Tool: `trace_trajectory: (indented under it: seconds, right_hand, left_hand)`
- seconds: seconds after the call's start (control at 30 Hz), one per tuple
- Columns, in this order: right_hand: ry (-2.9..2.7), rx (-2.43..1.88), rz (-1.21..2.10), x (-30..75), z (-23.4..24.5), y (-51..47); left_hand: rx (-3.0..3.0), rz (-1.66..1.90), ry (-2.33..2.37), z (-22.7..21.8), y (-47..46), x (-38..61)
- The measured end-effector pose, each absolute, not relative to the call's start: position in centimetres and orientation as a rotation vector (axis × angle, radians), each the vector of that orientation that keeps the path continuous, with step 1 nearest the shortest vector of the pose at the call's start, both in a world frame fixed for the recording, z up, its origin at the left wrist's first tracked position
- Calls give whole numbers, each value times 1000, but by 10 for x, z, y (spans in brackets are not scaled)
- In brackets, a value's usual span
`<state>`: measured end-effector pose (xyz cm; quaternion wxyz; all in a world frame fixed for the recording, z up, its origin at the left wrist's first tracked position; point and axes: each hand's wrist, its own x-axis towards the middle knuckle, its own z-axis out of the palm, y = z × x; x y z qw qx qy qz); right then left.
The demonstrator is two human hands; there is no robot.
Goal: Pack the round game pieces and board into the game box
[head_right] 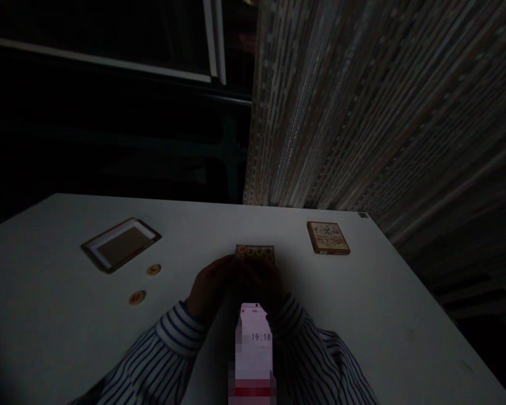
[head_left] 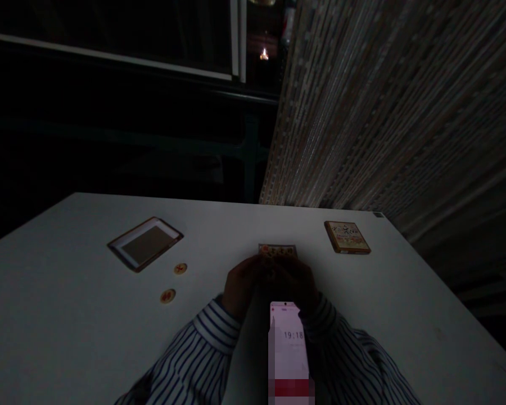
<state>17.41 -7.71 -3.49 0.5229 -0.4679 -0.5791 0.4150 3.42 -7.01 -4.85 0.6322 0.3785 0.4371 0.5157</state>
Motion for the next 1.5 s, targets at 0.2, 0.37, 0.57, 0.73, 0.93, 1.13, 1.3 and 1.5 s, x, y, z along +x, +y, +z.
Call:
trace_trajectory:
  seconds: [0.2, 0.37, 0.57, 0.73, 0.93, 1.13, 1.3, 1.5]
  right_hand:
    - [-1404, -1144, 942, 176, -37, -78]
    - [-1411, -1165, 931, 175, -38, -78]
    - [-1497, -1149, 962, 177, -38, -78]
    - [-1602, -1086, 891, 179, -41, -77]
    - [-1648, -1062, 724, 177, -43, -76]
    - [-1629, -1049, 752, 179, -37, -75]
    - [-1714, -1075, 642, 184, -26, -65]
    - [-1997, -1090, 387, 192, -16, -47]
  left_hand:
    - [898, 1129, 1016, -54, -68, 32]
    - [889, 1153, 1050, -56, -69, 33]
    - [892, 1189, 1072, -57, -68, 34]
    - [938, 1221, 1131, -48, -70, 36]
    - [925, 1228, 1135, -38, -74, 37]
    - [833, 1277, 1086, -34, -72, 43]
    - [719, 1310, 943, -28, -67, 50]
    - [674, 1319, 841, -23, -57, 55]
